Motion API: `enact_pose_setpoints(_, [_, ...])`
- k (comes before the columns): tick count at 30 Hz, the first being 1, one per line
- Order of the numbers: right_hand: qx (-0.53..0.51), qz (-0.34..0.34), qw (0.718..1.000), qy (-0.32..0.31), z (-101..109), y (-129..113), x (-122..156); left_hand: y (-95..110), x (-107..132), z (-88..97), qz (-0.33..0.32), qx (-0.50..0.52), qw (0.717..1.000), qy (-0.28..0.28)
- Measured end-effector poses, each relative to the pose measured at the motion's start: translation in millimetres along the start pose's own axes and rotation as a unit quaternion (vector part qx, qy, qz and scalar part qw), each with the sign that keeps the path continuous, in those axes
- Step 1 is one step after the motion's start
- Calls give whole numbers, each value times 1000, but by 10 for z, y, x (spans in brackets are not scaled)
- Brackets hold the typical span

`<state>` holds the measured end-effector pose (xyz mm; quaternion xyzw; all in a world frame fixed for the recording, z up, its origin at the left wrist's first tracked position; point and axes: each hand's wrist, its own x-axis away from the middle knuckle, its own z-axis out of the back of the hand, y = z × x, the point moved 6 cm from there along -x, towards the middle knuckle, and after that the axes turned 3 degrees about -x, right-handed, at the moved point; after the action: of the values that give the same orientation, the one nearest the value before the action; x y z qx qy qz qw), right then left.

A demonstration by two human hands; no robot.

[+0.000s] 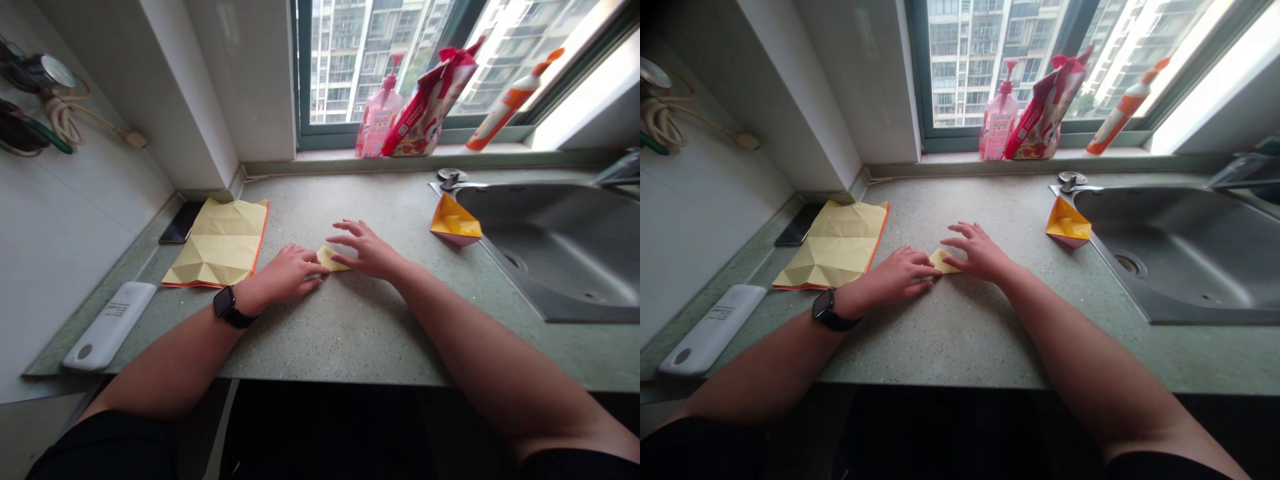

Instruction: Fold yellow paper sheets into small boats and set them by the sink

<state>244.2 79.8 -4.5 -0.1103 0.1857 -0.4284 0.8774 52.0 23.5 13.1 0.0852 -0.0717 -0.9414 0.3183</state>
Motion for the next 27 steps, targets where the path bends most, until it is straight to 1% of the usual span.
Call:
enact_pose_setpoints(3, [19, -15, 999, -42, -176, -73, 0, -8, -1, -23, 1, -7, 1000, -2])
enact_pose_setpoints(5, [23, -28, 998, -54, -226, -58, 3, -5, -2, -24, -1, -11, 1000, -6])
enact_pose_setpoints(8, [21, -37, 998, -56, -240, -28, 2, 7, 9, 31, -5, -37, 999, -1])
enact_pose_setpoints(11, [19, -43, 997, -61, -246, -13, -1, -22, 49, 153, 6, -68, 997, 21])
enact_pose_setpoints(14, [14, -47, 997, -66, -262, -6, -6, -112, 108, 239, 34, -64, 997, 4])
enact_pose_setpoints(17, [11, -40, 997, -61, -273, 3, -11, -194, 151, 283, 50, -52, 997, -16])
enact_pose_setpoints(18, [10, -37, 997, -59, -276, 5, -11, -208, 153, 293, 50, -52, 997, -13])
enact_pose_setpoints(20, [9, -31, 998, -56, -279, 8, -9, -214, 133, 311, 46, -54, 997, 18])
enact_pose_setpoints(23, [8, -22, 999, -46, -266, 4, -4, -180, 62, 285, 32, -33, 995, 93])
enact_pose_setpoints(25, [6, -9, 999, -33, -244, -7, -3, -141, 0, 184, 11, 2, 995, 102])
enact_pose_setpoints(27, [-6, 13, 1000, -18, -217, -31, -6, -109, -51, 71, -6, 29, 995, 95])
